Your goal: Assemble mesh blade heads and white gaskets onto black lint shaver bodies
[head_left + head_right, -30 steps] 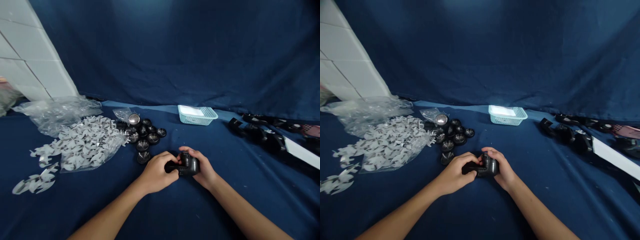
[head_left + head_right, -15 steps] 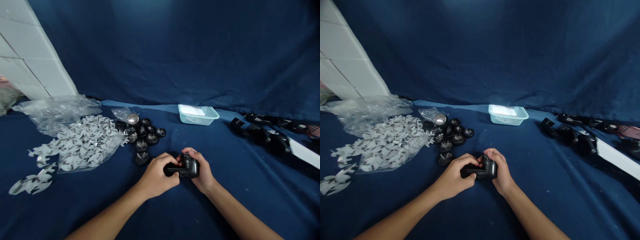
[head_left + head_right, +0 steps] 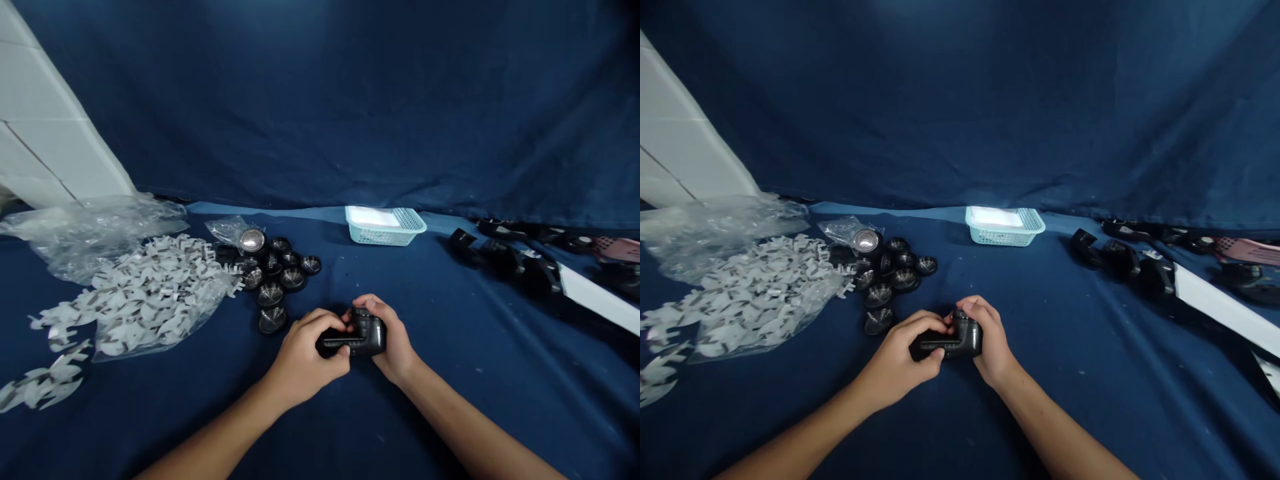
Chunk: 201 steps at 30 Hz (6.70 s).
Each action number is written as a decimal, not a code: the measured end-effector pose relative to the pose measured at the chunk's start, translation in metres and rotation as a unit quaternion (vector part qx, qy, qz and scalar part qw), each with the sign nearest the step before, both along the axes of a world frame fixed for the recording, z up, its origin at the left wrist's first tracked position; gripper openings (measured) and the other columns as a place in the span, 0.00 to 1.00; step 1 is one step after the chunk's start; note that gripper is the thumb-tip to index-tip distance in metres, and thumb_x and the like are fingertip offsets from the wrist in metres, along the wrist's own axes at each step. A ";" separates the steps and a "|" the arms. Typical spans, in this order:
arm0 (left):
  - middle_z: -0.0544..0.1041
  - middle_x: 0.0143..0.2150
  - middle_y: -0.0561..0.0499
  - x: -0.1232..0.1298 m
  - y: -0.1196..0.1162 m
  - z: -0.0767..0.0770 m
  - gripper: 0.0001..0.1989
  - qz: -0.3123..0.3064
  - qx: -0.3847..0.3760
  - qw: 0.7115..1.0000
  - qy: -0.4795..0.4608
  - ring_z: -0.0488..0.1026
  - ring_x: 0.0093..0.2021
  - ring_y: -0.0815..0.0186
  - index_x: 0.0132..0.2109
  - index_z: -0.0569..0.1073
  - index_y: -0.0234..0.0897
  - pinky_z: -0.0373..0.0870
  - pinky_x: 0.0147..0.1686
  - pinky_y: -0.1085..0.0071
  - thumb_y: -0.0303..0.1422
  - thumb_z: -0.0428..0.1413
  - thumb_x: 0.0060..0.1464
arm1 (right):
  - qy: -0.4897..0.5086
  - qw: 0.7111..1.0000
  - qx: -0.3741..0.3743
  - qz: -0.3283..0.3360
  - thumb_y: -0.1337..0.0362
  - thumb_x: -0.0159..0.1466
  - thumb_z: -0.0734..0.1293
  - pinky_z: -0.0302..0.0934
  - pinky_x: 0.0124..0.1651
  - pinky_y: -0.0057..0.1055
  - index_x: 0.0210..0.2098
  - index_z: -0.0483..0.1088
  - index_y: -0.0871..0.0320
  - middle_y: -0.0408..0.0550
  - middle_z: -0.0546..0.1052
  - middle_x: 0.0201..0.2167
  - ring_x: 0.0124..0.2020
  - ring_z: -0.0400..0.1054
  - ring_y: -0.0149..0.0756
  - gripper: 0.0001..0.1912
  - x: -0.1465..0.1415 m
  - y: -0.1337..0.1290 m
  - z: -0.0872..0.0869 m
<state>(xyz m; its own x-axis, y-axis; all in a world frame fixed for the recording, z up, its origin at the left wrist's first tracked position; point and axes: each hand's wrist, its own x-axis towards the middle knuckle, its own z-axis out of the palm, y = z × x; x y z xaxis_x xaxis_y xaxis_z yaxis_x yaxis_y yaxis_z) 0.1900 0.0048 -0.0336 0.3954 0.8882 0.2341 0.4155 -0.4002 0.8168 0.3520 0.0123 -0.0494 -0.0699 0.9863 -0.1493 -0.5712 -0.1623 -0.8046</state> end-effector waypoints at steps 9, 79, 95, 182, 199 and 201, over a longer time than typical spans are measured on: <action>0.75 0.50 0.48 -0.001 -0.004 0.000 0.13 0.049 0.158 0.981 0.106 0.70 0.49 0.54 0.46 0.73 0.41 0.66 0.49 0.53 0.32 0.57 0.52 | 0.003 0.998 0.015 -0.062 0.57 0.59 0.69 0.63 0.36 0.30 0.33 0.72 0.55 0.44 0.78 0.29 0.30 0.70 0.35 0.08 -0.009 -0.001 -0.003; 0.75 0.53 0.51 -0.011 -0.012 0.012 0.17 0.008 0.102 0.983 0.151 0.69 0.53 0.56 0.53 0.71 0.47 0.62 0.54 0.55 0.35 0.58 0.55 | 0.033 0.999 -0.023 -0.005 0.53 0.58 0.71 0.65 0.37 0.31 0.34 0.75 0.54 0.44 0.80 0.29 0.31 0.72 0.37 0.12 -0.007 0.003 -0.009; 0.78 0.41 0.52 -0.022 -0.001 -0.001 0.16 0.054 0.099 0.971 0.210 0.69 0.46 0.57 0.43 0.74 0.43 0.62 0.49 0.58 0.21 0.49 0.52 | -0.391 0.911 0.075 -0.109 0.52 0.66 0.63 0.68 0.47 0.45 0.47 0.70 0.59 0.53 0.75 0.48 0.46 0.72 0.44 0.18 0.018 0.074 0.002; 0.73 0.47 0.48 0.006 -0.031 0.002 0.20 0.033 0.158 0.978 0.134 0.72 0.46 0.59 0.58 0.64 0.41 0.67 0.50 0.60 0.38 0.53 0.60 | -0.448 0.827 0.182 -0.287 0.56 0.62 0.63 0.64 0.50 0.47 0.48 0.66 0.54 0.54 0.72 0.49 0.50 0.67 0.49 0.16 0.063 0.009 -0.042; 0.74 0.55 0.45 0.001 -0.008 -0.010 0.24 0.061 0.079 0.970 0.222 0.67 0.55 0.50 0.57 0.70 0.39 0.61 0.54 0.52 0.44 0.54 0.58 | -0.418 0.875 0.225 -0.095 0.58 0.61 0.68 0.64 0.56 0.48 0.52 0.69 0.53 0.52 0.77 0.50 0.49 0.73 0.47 0.21 0.053 0.010 -0.040; 0.72 0.58 0.45 0.001 -0.010 -0.010 0.25 0.045 0.076 0.969 0.230 0.65 0.58 0.49 0.60 0.68 0.39 0.60 0.56 0.50 0.46 0.52 0.59 | -0.415 0.872 0.244 -0.085 0.59 0.62 0.67 0.65 0.55 0.47 0.53 0.69 0.53 0.52 0.77 0.50 0.49 0.73 0.45 0.20 0.052 0.010 -0.039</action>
